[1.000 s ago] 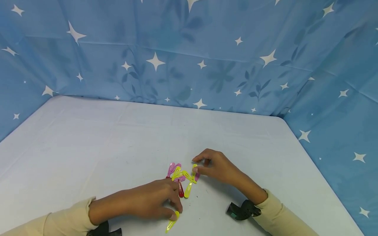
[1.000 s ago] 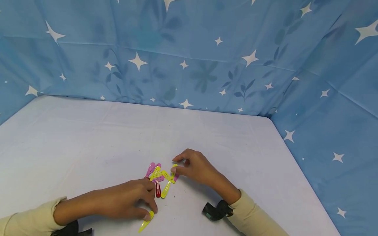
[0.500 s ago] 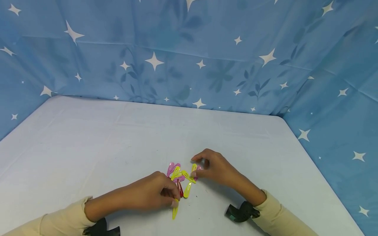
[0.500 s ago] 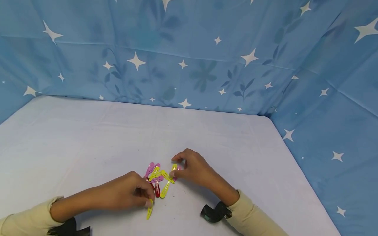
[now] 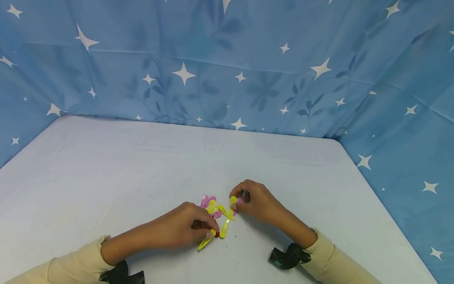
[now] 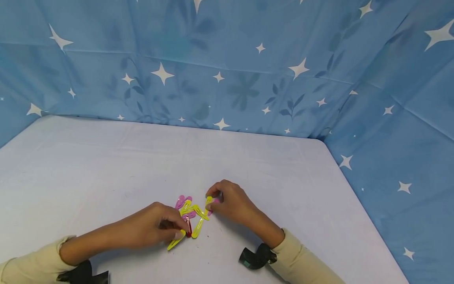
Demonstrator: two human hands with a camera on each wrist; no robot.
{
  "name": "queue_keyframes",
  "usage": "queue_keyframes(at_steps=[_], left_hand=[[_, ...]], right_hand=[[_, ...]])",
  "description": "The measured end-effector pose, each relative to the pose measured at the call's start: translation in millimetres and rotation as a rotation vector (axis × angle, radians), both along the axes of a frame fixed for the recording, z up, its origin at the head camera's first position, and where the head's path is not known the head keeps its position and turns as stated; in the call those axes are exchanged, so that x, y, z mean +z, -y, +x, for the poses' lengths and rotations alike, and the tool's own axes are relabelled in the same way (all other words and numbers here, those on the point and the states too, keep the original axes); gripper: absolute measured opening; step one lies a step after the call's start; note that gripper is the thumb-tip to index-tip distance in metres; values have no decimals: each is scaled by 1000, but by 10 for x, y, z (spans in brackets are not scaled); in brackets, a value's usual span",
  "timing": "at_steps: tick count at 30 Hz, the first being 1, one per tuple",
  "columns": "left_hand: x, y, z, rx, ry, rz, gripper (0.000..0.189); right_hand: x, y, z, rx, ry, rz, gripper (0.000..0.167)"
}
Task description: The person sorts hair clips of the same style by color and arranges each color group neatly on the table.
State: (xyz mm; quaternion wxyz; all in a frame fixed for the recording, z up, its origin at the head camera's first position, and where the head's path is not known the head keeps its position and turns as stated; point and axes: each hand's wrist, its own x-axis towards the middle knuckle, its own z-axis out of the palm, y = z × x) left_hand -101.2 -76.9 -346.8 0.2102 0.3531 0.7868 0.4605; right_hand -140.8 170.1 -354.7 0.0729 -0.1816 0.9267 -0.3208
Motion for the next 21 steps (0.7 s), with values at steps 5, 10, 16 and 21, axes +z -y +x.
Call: queue_keyframes(at_steps=[5,10,16,21], left_hand=[[21,14,-12,67,-10,4,17],[38,17,-25,115,0,26,19],[33,26,-54,134,-4,41,22],[72,53,-120,155,-30,27,19]], right_hand=[[-23,-2,-29,12,7,-31,18],[-41,-6,-51,28,18,-67,13],[-52,-32,-56,61,-1,-140,12],[-34,-45,-69,66,-24,-214,13]])
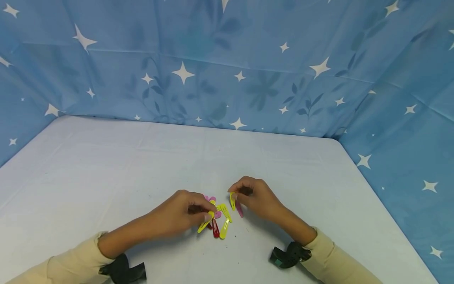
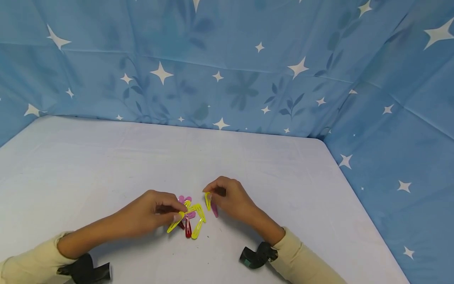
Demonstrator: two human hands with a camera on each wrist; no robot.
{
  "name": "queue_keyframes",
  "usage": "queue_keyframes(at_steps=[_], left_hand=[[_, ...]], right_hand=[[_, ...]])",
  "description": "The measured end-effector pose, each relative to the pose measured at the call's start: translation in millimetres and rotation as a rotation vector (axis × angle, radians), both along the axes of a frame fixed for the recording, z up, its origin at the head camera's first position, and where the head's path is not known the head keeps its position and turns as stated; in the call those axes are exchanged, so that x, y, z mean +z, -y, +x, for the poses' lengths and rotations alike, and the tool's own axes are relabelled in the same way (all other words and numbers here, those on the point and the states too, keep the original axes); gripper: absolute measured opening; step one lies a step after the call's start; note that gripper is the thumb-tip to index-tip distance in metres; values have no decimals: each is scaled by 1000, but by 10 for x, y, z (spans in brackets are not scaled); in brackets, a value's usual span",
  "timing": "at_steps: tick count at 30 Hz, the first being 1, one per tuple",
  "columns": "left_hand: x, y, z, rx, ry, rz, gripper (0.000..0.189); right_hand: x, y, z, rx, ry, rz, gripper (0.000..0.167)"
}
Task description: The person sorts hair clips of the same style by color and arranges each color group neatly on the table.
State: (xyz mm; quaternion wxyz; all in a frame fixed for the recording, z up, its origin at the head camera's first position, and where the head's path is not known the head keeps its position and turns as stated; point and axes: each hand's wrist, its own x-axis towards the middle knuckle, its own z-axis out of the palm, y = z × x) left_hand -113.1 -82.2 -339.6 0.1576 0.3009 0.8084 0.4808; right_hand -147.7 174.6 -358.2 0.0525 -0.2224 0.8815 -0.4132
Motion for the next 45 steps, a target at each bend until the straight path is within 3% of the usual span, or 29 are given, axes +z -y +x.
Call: queue_keyframes(at_steps=[5,10,14,29,38,41,45], left_hand=[[84,53,-69,28,-36,5,21],[103,91,-144,86,-13,-20,20],[64,110,-218,125,17,-28,21],[-49,109,-616,103,-6,-39,27],[-136,31,-797,165,3,-6,27],[-133,1,-852,161,-11,-5,27],[-115,12,-947,201,-36,-3,27]], right_hand=[[51,-3,0,0,0,-23,13],[61,-10,-3,8,6,-31,13],[67,-19,-20,6,-3,-35,14],[62,-46,-250,-39,5,-84,16],[54,-31,-395,-75,15,-101,18],[51,-27,-436,-89,14,-99,18],[38,-15,-500,-89,21,-111,19]])
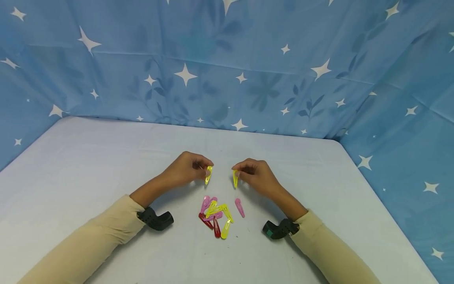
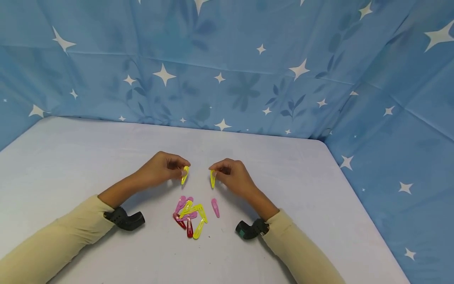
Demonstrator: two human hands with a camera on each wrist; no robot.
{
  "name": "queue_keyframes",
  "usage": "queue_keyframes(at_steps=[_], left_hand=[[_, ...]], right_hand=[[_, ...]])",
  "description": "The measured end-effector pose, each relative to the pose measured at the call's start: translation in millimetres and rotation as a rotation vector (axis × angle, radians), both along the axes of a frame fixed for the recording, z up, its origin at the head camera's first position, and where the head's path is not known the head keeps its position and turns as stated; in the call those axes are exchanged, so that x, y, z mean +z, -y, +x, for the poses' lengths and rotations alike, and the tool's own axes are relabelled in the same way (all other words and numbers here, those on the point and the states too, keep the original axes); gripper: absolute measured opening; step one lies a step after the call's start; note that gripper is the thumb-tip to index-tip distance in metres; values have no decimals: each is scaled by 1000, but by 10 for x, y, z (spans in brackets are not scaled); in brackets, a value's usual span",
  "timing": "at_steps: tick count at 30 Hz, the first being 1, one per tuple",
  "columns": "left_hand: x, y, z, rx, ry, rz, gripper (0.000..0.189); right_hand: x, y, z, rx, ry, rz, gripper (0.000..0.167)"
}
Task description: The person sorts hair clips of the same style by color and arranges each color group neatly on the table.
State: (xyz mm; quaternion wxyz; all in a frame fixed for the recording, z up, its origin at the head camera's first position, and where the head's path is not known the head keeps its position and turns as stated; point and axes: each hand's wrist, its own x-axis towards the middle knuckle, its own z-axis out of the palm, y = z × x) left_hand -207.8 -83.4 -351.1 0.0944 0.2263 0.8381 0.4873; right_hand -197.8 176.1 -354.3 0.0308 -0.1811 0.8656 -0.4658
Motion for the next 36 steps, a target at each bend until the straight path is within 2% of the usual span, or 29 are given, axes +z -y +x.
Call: queue_keyframes(at_steps=[4,9,20,29,36], left_hand=[[13,27,-101,46,0,7,27],[-1,-4,-206,51,19,12,27],[-37,-68,-456,108,108,11,29],[-100,-149,-580,156,89,-19,27],[-81,-222,-645,136,-9,-78,27]], right_hand=[[-28,21,-80,-1,3,-2,19],[-35,72,-173,-3,2,-9,20],[-39,136,-382,-42,27,-31,20],[-55,214,-547,-68,67,-17,21],[-67,283,-642,-75,56,-27,21]])
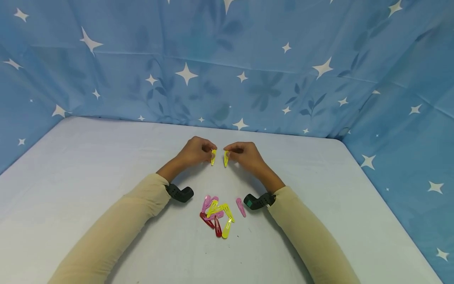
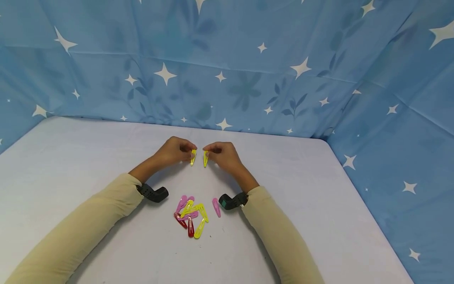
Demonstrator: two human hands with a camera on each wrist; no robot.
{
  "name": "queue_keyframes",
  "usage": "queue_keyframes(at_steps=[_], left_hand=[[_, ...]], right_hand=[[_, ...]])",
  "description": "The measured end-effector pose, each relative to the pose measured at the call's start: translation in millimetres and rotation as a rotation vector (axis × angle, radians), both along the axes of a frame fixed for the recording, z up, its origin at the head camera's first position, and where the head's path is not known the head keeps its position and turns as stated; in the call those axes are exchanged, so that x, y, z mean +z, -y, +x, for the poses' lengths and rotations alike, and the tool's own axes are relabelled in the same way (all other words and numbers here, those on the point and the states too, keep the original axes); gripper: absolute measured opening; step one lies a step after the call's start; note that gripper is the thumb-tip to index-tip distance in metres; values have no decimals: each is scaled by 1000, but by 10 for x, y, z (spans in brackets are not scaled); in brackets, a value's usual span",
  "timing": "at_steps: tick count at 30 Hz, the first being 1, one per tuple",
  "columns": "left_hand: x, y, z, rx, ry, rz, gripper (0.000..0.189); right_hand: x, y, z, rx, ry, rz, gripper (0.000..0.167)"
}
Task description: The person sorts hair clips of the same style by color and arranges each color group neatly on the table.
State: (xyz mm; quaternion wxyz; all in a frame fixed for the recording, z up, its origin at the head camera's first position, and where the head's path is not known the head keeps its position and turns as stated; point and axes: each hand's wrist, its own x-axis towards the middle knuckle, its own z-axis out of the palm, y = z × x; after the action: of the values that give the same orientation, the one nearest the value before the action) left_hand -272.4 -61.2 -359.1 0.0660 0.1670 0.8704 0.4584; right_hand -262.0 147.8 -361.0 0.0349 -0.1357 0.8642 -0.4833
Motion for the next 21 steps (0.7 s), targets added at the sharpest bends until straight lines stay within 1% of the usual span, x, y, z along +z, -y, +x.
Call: queue_keyframes(at_steps=[8,14,21], left_hand=[[-19,-36,-54,10,-57,-28,28],[-30,-36,-69,23,-65,-62,27],[-29,-47,-78,17,-58,-87,28]], right_hand=[[-27,50,-71,-26,-1,3,20],[-41,126,-152,-41,-28,64,19],[-19,171,-182,-56,2,120,19]])
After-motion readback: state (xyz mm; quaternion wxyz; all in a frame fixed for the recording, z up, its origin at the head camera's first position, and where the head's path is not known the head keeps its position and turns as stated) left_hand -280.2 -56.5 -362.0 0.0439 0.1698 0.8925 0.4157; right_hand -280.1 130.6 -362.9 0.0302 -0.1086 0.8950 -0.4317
